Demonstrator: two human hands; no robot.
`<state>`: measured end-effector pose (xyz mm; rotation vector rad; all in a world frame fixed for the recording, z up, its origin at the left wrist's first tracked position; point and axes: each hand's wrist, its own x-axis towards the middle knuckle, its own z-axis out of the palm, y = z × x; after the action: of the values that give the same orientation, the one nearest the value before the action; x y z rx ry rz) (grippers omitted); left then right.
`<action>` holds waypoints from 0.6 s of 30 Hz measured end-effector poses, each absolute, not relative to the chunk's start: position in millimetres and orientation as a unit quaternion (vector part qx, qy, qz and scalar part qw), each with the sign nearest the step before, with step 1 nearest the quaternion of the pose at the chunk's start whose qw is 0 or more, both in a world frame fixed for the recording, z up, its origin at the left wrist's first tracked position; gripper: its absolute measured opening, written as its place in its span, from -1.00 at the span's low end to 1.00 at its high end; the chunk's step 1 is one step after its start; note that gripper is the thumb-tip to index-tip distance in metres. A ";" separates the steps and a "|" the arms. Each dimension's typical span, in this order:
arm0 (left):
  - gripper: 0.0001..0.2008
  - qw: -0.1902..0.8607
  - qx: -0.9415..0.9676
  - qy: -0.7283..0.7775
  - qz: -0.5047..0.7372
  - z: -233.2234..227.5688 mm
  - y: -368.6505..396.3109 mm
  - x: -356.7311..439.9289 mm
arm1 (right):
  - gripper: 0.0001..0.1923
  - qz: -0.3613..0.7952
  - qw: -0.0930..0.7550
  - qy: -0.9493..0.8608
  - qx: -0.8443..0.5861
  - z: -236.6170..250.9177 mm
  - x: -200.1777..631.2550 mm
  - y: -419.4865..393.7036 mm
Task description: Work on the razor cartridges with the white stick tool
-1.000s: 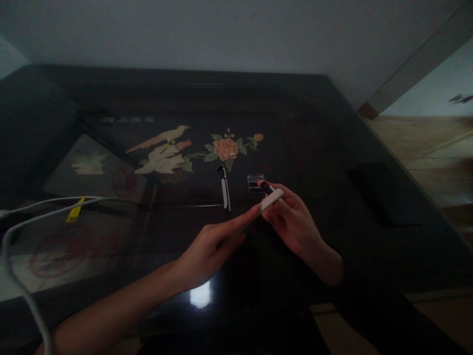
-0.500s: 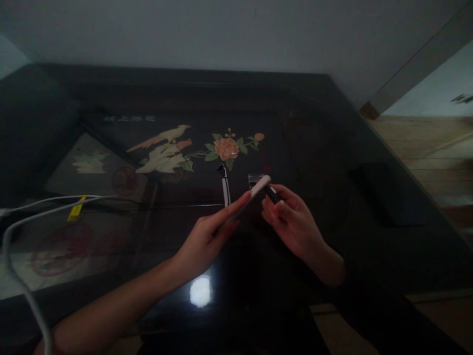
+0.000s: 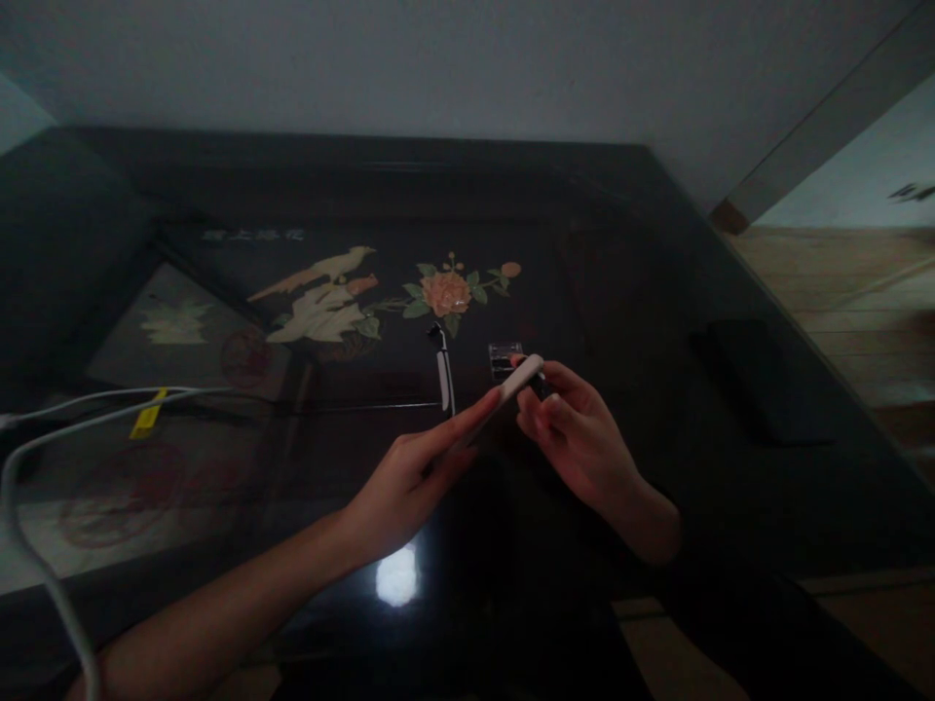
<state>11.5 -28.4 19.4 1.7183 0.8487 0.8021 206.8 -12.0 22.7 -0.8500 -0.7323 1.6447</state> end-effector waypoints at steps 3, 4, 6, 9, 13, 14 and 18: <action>-0.46 0.511 0.724 0.330 0.326 19.0 -29.1 11.1 | -0.61 0.689 0.546 -0.311 -0.361 23.9 206.5 -11.6; -0.46 0.511 0.729 0.323 0.322 18.6 -29.5 10.8 | -0.60 0.688 0.546 -0.311 -0.363 24.2 206.4 -11.5; -0.44 0.511 0.737 0.314 0.313 17.6 -30.3 10.0 | -0.62 0.685 0.549 -0.312 -0.365 24.7 206.3 -11.4; -0.44 0.508 0.742 0.309 0.309 16.7 -30.6 9.1 | -0.64 0.679 0.555 -0.316 -0.362 25.3 206.2 -11.8; -0.48 0.503 0.736 0.325 0.315 17.4 -28.8 9.4 | -0.62 0.685 0.543 -0.323 -0.364 25.7 206.5 -12.9; -0.49 0.501 0.734 0.333 0.315 17.7 -28.1 9.6 | -0.61 0.688 0.539 -0.321 -0.364 25.6 206.6 -13.1; -0.49 0.493 0.720 0.365 0.323 18.6 -25.6 9.7 | -0.66 0.697 0.539 -0.312 -0.355 23.4 206.8 -13.7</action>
<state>9.7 -25.6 18.6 1.7470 0.8851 0.7840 206.8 -13.7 23.4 -0.8432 -0.7414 1.6580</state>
